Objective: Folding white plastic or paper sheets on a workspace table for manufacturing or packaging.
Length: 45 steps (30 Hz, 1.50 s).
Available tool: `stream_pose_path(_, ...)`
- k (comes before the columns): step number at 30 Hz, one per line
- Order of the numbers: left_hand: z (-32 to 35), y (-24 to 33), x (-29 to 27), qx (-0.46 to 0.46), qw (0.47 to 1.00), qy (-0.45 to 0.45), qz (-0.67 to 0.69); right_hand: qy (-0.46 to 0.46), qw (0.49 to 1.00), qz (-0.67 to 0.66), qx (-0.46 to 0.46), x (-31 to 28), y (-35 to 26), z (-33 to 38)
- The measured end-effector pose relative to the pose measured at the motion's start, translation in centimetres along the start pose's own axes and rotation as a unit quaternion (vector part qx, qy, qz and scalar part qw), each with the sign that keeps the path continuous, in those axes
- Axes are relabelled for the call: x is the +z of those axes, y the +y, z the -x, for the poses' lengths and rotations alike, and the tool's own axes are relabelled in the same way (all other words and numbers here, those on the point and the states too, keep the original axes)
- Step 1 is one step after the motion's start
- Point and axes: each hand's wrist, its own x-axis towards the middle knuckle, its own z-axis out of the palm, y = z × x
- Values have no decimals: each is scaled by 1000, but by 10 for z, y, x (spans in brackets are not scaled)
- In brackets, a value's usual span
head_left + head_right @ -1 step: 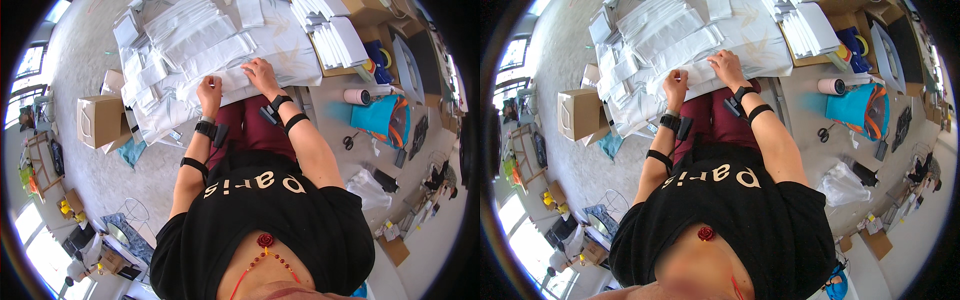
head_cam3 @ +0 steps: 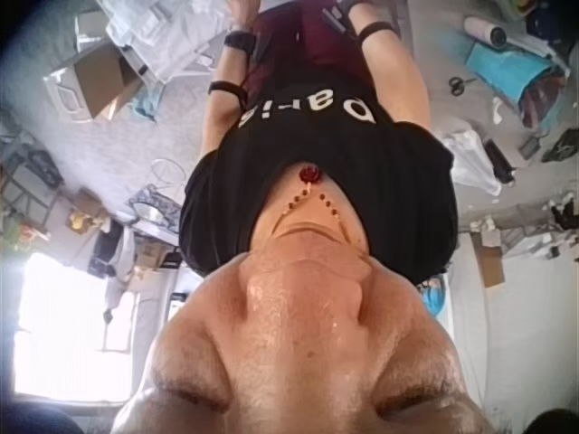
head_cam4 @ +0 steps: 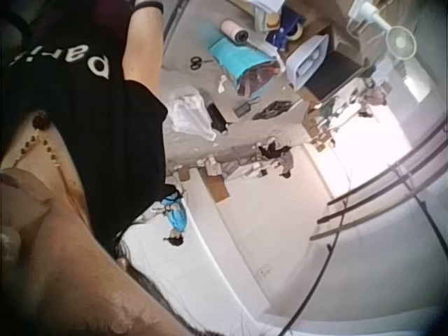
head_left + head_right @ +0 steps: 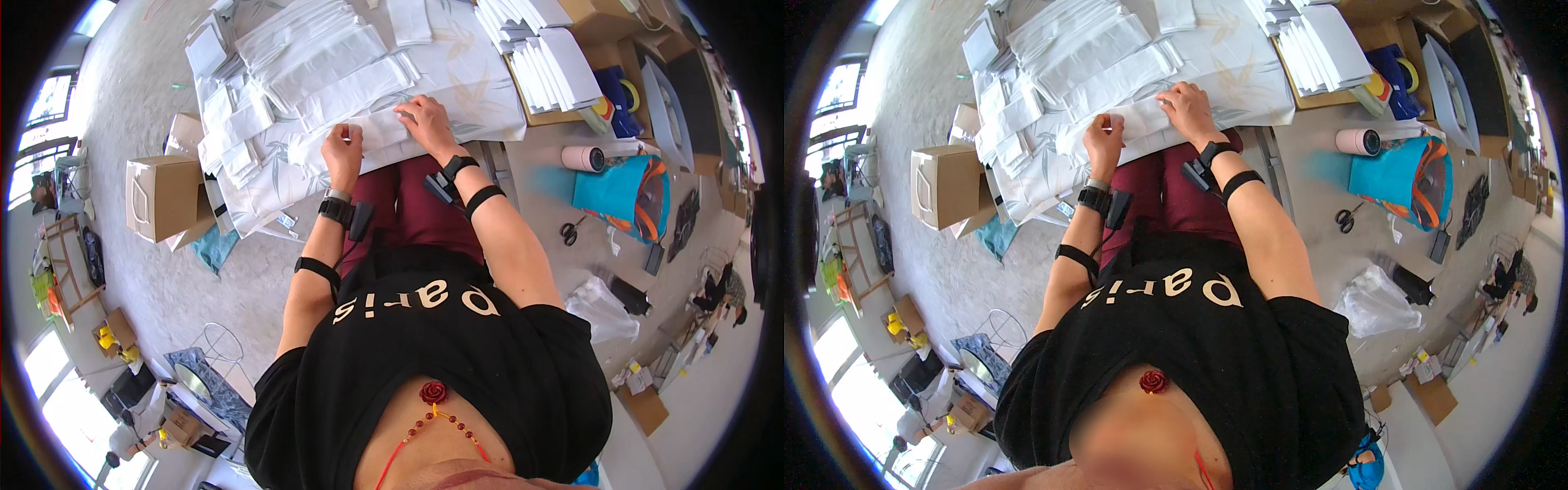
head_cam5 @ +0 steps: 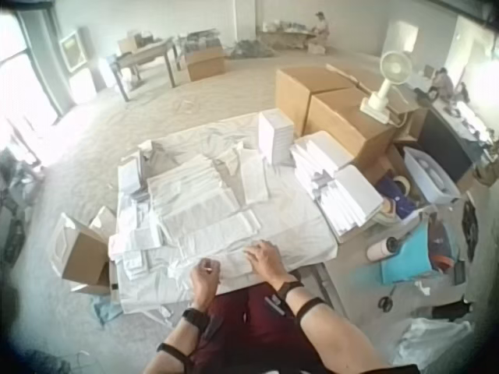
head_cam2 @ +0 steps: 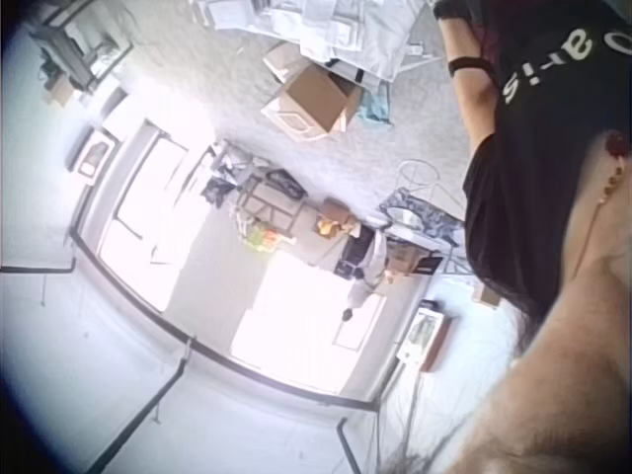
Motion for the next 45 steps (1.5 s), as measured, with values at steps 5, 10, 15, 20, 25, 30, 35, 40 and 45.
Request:
stream_pose_path(5,-2,-14,-2,39,999,16,-32,-25,1000,9,-12,-4,1,5)
stream_pose_path(10,7,3,-7,-13,1000,13,0,-80,996,-2,-28,-14,9,5)
stream_pose_path(15,9,-22,-23,75,989,78,-105,-107,993,-8,-43,-19,11,2)
stream_pose_path(20,13,-49,-62,93,953,229,-177,-117,992,-3,-43,-22,10,3)
stream_pose_path(25,-2,-82,-89,0,934,289,-212,-119,992,4,-50,-21,11,1)
stream_pose_path(30,-5,-90,-92,-29,937,246,-245,-123,991,4,-53,-21,11,1)
stream_pose_path(35,-6,-97,-94,-36,948,234,-215,-126,990,18,-56,-22,9,1)
stream_pose_path(40,-9,-99,-104,-41,964,233,-125,-149,987,36,-49,-22,11,-2)
stream_pose_path(45,1,-56,-115,-60,960,254,96,-142,987,54,-60,-28,6,-4)
